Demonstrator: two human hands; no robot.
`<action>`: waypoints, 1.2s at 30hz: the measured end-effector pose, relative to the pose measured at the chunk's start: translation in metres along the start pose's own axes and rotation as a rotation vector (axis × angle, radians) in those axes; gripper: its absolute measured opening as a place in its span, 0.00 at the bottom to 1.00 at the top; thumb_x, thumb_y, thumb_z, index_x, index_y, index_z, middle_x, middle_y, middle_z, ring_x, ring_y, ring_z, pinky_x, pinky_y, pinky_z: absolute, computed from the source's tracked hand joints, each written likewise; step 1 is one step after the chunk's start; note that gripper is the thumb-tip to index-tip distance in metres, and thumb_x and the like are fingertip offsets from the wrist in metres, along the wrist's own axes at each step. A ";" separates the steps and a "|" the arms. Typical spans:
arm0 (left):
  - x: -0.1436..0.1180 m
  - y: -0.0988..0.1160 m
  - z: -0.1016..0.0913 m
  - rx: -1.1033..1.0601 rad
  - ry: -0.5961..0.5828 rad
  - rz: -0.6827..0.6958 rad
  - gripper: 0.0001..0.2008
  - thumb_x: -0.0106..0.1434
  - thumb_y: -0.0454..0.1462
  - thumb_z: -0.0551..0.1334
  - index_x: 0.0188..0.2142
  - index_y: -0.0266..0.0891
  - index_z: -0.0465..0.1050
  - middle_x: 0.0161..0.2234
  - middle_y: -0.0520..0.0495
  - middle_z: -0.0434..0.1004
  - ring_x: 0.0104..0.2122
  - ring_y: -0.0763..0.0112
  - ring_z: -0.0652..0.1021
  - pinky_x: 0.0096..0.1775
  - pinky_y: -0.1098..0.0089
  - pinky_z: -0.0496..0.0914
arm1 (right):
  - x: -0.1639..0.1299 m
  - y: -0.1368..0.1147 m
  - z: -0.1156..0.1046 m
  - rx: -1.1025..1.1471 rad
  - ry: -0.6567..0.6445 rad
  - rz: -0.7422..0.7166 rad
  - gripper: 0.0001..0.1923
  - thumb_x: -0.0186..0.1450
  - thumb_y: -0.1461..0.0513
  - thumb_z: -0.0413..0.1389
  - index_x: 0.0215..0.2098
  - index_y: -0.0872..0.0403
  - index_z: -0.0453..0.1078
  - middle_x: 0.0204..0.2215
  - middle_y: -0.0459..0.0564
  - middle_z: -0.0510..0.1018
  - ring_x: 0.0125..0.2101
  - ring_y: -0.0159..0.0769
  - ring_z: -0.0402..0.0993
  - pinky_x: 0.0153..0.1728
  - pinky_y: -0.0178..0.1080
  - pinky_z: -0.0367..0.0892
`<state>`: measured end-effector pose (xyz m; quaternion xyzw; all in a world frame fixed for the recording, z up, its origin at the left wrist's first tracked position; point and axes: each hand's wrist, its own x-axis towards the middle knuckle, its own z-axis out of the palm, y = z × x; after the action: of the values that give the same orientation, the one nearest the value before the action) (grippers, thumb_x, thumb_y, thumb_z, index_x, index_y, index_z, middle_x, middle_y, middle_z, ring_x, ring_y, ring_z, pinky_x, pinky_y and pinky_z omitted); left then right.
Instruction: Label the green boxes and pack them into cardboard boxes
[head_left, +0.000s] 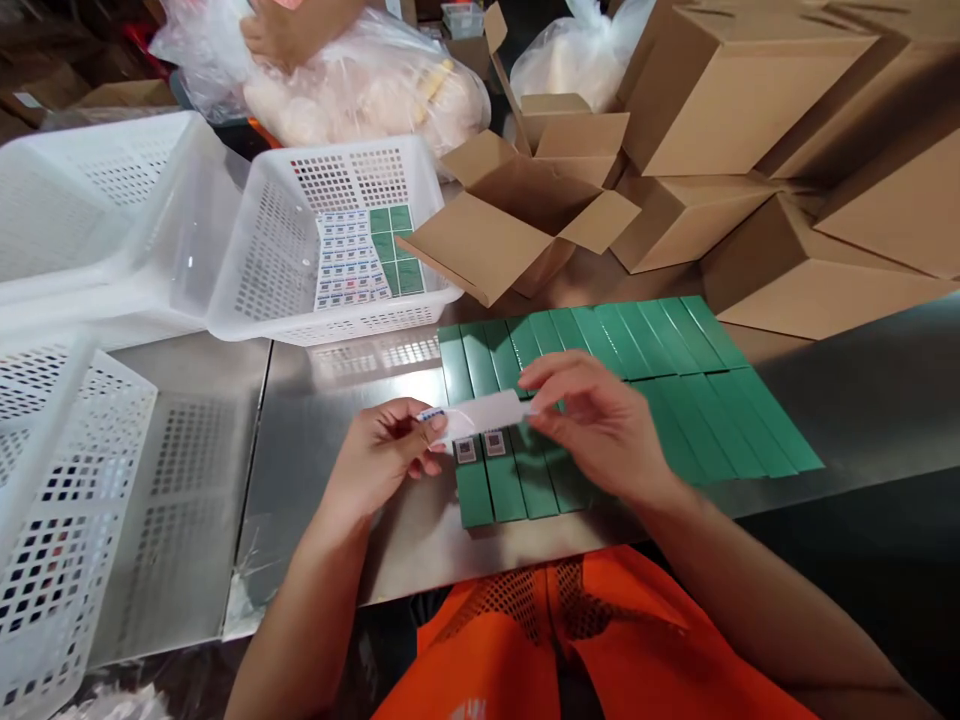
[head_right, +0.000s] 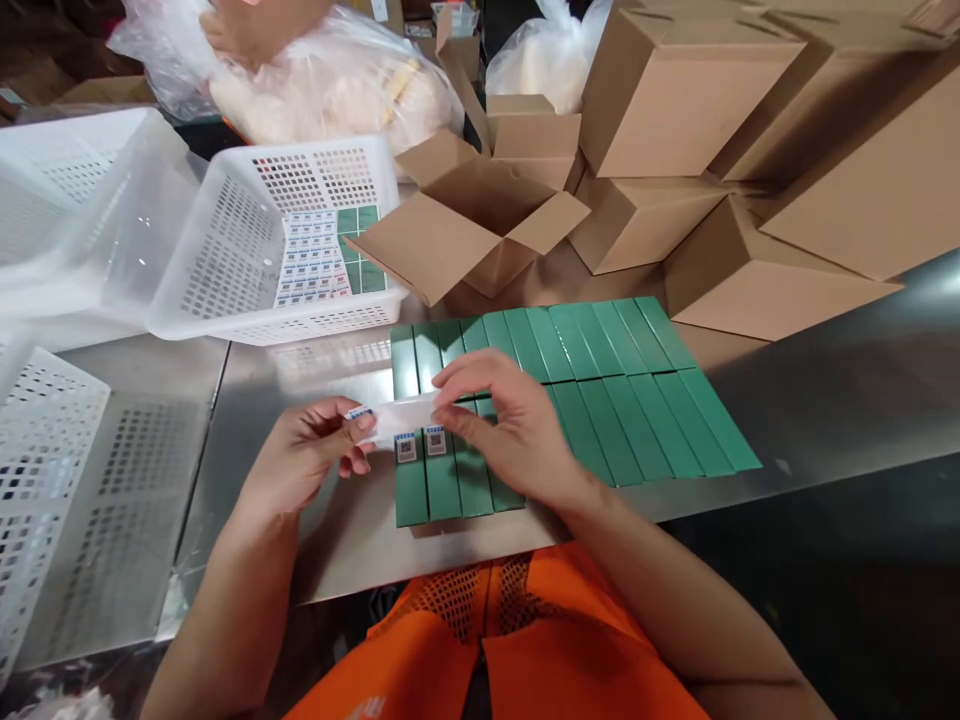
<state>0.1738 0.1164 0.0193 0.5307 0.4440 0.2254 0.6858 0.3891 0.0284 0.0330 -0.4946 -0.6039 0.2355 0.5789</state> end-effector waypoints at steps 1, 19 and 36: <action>0.001 0.000 -0.002 -0.004 0.041 0.013 0.18 0.49 0.48 0.74 0.24 0.37 0.75 0.19 0.52 0.76 0.16 0.76 0.76 0.17 0.79 0.65 | 0.001 0.001 -0.007 0.064 0.009 0.116 0.02 0.66 0.60 0.62 0.36 0.48 0.72 0.35 0.46 0.78 0.39 0.36 0.76 0.43 0.41 0.71; -0.006 0.002 -0.011 0.064 0.132 0.108 0.11 0.56 0.44 0.71 0.28 0.38 0.77 0.20 0.53 0.77 0.18 0.76 0.77 0.20 0.80 0.67 | -0.002 0.020 -0.012 -0.271 -0.333 0.869 0.26 0.57 0.62 0.64 0.48 0.49 0.55 0.22 0.39 0.77 0.24 0.36 0.76 0.30 0.39 0.68; -0.011 -0.006 0.012 0.394 -0.075 0.347 0.19 0.62 0.47 0.66 0.20 0.38 0.72 0.17 0.51 0.74 0.18 0.75 0.71 0.23 0.75 0.62 | 0.004 -0.024 0.010 -0.350 -0.284 0.156 0.09 0.65 0.55 0.63 0.42 0.48 0.78 0.37 0.48 0.79 0.42 0.39 0.74 0.43 0.41 0.68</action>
<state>0.1777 0.0997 0.0180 0.7303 0.3559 0.2290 0.5362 0.3724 0.0255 0.0532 -0.5945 -0.6708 0.2385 0.3738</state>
